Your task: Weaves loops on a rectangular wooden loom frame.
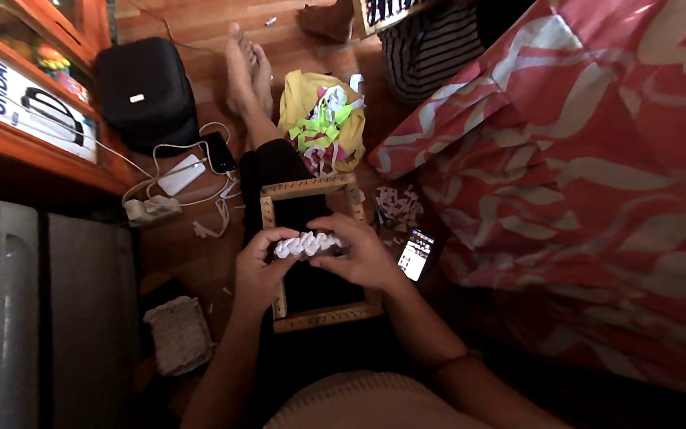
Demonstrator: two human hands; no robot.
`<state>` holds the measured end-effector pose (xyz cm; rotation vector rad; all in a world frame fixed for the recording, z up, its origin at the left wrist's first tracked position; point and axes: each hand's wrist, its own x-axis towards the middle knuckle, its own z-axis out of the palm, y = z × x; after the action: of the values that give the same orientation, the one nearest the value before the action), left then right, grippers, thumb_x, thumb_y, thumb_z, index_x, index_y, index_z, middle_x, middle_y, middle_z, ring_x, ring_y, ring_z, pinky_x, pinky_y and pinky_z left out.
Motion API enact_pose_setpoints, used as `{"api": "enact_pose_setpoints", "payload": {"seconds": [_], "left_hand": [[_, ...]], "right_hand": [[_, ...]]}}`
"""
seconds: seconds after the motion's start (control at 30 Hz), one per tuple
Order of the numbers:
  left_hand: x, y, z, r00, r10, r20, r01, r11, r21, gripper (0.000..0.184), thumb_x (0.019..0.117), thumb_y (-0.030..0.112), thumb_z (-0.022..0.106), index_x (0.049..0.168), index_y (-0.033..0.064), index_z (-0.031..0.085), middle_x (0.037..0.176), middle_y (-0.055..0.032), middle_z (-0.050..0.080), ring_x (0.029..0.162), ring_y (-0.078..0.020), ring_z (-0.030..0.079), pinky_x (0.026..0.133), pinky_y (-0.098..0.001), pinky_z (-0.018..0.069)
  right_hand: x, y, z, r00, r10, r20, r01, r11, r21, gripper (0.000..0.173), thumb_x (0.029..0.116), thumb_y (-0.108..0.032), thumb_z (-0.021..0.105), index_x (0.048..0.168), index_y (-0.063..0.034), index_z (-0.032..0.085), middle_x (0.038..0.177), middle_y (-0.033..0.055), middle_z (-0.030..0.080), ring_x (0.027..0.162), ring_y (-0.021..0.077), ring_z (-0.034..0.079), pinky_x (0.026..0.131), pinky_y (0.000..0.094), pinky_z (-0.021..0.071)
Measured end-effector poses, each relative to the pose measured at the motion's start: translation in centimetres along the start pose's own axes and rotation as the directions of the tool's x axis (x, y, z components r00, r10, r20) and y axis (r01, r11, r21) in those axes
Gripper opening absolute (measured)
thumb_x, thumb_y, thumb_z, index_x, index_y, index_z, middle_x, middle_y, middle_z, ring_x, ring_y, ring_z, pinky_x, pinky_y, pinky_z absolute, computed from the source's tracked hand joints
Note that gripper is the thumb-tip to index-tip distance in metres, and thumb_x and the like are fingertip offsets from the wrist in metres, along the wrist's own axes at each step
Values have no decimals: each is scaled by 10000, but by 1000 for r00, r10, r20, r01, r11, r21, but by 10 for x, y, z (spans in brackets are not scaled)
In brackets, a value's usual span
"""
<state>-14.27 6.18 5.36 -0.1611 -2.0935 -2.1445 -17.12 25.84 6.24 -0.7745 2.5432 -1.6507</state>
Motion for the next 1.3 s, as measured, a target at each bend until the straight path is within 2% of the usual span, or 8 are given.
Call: {"api": "enact_pose_setpoints", "payload": {"seconds": [0.1,0.23,0.4,0.77,0.97,1.13,1.23,1.3], "left_hand": [[-1,3,2,999,13,49,-13,1000,10,310,835,-15,715,1125,85,678,1053,82,710,912,-5,676,810,-210,588],[-1,1,-1,992,40,117,-41,999,0,277,918,246,739,1164,123,705,1091,92,703,955,-4,668,836,-210,578],[1,4,0,991,117,71,-122,990,75,126,890,80,725,1012,95,755,985,76,707,912,-1,667,812,-190,580],[3,-4,-6,987,147,59,-146,989,-30,165,933,232,733,1098,236,741,1069,126,710,946,-2,674,814,-201,587],[6,-4,-7,994,33,-108,-47,991,-128,183,937,285,727,1118,253,723,1048,129,722,898,-5,682,784,-204,584],[5,-5,-11,996,-90,9,91,990,-110,404,946,487,674,1239,208,669,1135,112,700,959,-15,677,828,-232,585],[3,0,-1,983,-162,-82,166,985,51,168,1025,212,562,1091,103,671,929,115,702,842,31,668,776,-195,578],[2,1,8,989,-77,-128,98,982,162,161,1012,87,545,1115,6,639,919,71,684,825,57,647,768,-166,560]], "right_hand": [[1,0,2,995,-91,-39,89,994,-56,273,852,-174,789,1074,-24,737,967,80,697,866,124,673,776,293,585],[-1,4,0,976,-191,-100,186,981,-55,174,861,-127,763,961,13,740,913,88,703,856,108,672,796,240,569],[-5,4,7,956,-161,-243,171,985,18,175,918,-159,706,879,8,747,821,41,687,780,31,637,735,175,540],[-2,-3,5,995,-69,-68,74,994,75,259,905,-149,725,1104,16,714,970,77,680,865,64,653,765,219,572],[-2,-1,-12,997,-14,-77,24,992,123,241,897,-135,736,1100,-6,714,1021,52,689,895,42,653,786,197,568],[-2,-3,-7,977,9,-212,45,969,245,152,871,-10,702,1023,-9,713,1003,14,705,863,2,663,755,171,578],[-2,-2,-2,945,51,-323,22,975,219,145,893,-16,697,1035,6,713,996,0,724,857,-18,668,775,172,577],[-1,1,2,910,84,-407,-11,984,178,133,923,-41,691,1044,12,705,967,-4,720,836,-29,664,772,168,573]]}}
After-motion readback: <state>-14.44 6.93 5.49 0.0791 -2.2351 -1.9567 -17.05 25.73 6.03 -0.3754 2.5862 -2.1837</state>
